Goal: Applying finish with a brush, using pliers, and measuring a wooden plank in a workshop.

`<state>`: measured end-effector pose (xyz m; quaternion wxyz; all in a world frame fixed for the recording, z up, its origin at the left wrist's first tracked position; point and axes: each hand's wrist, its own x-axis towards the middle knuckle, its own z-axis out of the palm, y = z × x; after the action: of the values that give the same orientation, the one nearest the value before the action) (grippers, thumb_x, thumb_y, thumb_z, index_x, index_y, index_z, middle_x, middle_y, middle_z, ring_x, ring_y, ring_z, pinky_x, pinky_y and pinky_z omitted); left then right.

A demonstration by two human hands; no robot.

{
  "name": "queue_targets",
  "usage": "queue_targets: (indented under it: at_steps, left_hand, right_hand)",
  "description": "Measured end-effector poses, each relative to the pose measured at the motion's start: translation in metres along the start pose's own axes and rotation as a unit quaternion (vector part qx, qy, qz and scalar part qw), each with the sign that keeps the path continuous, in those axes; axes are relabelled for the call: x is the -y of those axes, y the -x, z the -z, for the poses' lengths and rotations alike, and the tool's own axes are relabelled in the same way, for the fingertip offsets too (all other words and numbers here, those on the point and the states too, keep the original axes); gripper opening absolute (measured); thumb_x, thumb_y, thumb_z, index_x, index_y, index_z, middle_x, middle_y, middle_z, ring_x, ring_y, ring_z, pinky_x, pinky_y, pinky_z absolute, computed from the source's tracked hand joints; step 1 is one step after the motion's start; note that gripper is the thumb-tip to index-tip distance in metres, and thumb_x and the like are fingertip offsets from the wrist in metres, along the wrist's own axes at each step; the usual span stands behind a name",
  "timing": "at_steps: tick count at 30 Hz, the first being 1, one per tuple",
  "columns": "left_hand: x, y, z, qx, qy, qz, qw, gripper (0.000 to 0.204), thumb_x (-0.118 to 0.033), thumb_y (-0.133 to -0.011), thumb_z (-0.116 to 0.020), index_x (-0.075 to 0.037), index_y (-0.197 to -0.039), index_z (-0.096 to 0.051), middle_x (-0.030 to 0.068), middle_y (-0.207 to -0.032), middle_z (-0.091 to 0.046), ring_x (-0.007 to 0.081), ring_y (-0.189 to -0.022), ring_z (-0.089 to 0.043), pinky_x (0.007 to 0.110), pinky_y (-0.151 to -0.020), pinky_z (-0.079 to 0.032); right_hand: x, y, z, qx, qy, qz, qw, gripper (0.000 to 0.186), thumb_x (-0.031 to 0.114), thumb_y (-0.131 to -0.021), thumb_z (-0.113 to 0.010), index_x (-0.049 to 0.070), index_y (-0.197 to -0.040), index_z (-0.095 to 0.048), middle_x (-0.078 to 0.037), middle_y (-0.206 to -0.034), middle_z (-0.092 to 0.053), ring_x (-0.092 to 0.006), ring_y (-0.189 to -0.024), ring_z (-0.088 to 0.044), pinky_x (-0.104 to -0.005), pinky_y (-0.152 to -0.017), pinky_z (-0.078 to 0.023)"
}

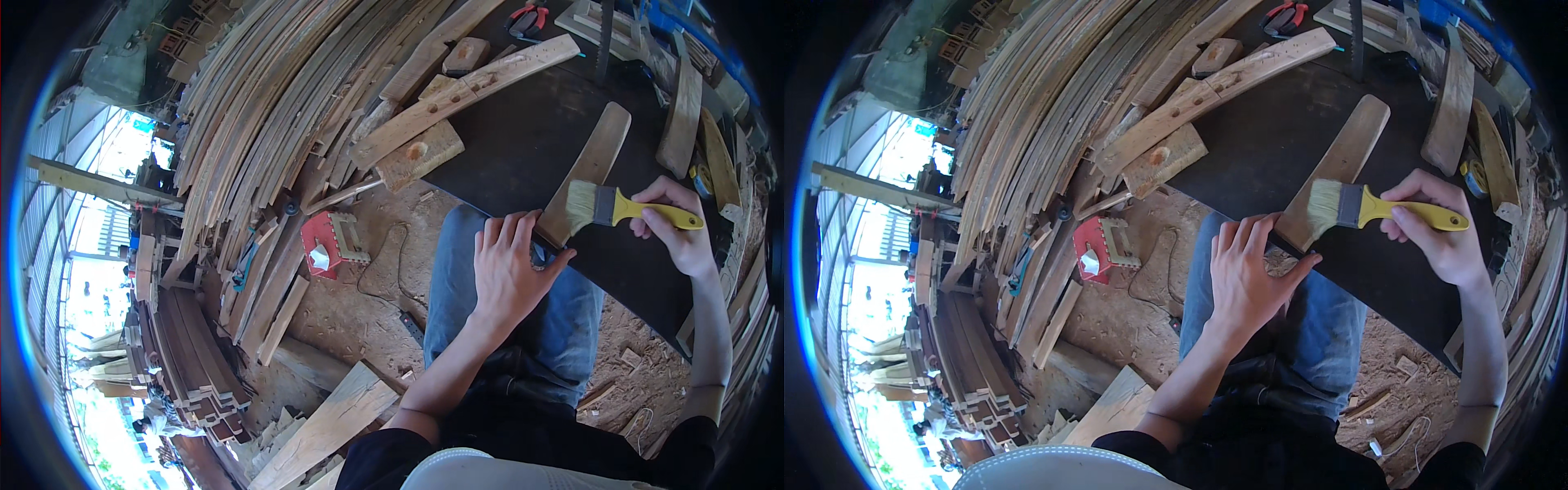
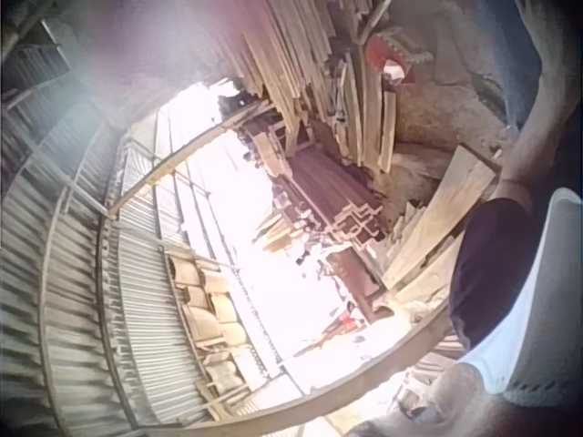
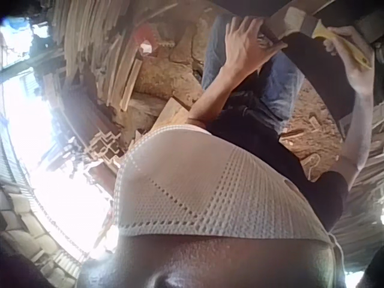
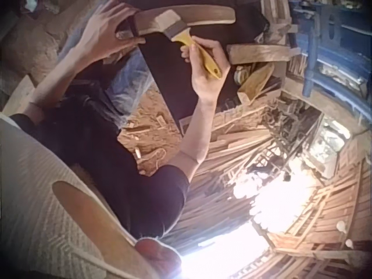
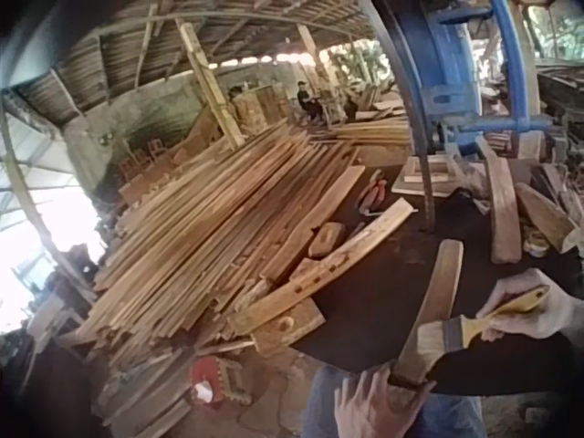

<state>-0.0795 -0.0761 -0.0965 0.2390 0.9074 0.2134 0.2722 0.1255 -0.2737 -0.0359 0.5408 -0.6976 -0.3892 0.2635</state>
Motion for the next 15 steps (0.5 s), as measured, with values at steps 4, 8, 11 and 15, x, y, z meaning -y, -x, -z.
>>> queue_targets:
  at_steps: [4,8,11,15]
  left_hand:
    - [0.001,-0.004,-0.005,-0.008,0.001,-0.003,1.0,0.064,-0.041,-0.074,-0.092,-0.003,-0.12,-0.069,0.0078,-0.118,-0.069,0.0305,-0.111,-0.061,0.044,-0.096,-0.047]
    - [0.003,-0.005,-0.005,-0.01,0.007,-0.004,1.0,0.06,-0.038,-0.073,-0.092,-0.003,-0.117,-0.071,0.0076,-0.117,-0.069,0.0305,-0.111,-0.06,0.044,-0.096,-0.046]
    - [0.005,-0.005,-0.006,-0.015,0.02,-0.013,1.0,0.057,-0.036,-0.073,-0.092,-0.004,-0.116,-0.072,0.0075,-0.116,-0.069,0.0306,-0.111,-0.06,0.045,-0.096,-0.046]
    - [0.007,-0.006,-0.006,-0.03,0.026,-0.031,0.999,0.056,-0.036,-0.072,-0.093,-0.004,-0.113,-0.073,0.008,-0.115,-0.07,0.0316,-0.111,-0.06,0.046,-0.095,-0.046]
  right_hand:
    - [-0.001,0.002,-0.006,0.058,0.022,0.056,0.996,0.01,0.004,-0.1,-0.065,-0.004,-0.107,-0.068,-0.01,-0.085,-0.073,-0.0123,-0.077,-0.072,-0.0253,-0.07,-0.057]
    - [0.004,-0.01,0.002,-0.049,0.02,0.028,0.998,0.012,0.006,-0.102,-0.065,-0.003,-0.108,-0.07,-0.006,-0.08,-0.069,-0.0083,-0.072,-0.067,-0.0231,-0.066,-0.054]
    - [0.001,-0.012,0.0,-0.122,0.052,-0.008,0.991,0.012,0.006,-0.104,-0.063,-0.004,-0.109,-0.067,-0.004,-0.078,-0.065,-0.0071,-0.069,-0.064,-0.0214,-0.066,-0.053]
    - [-0.009,0.0,-0.01,0.006,0.042,0.101,0.994,0.012,0.003,-0.105,-0.059,-0.004,-0.112,-0.067,-0.005,-0.081,-0.066,-0.0082,-0.072,-0.066,-0.0221,-0.067,-0.054]
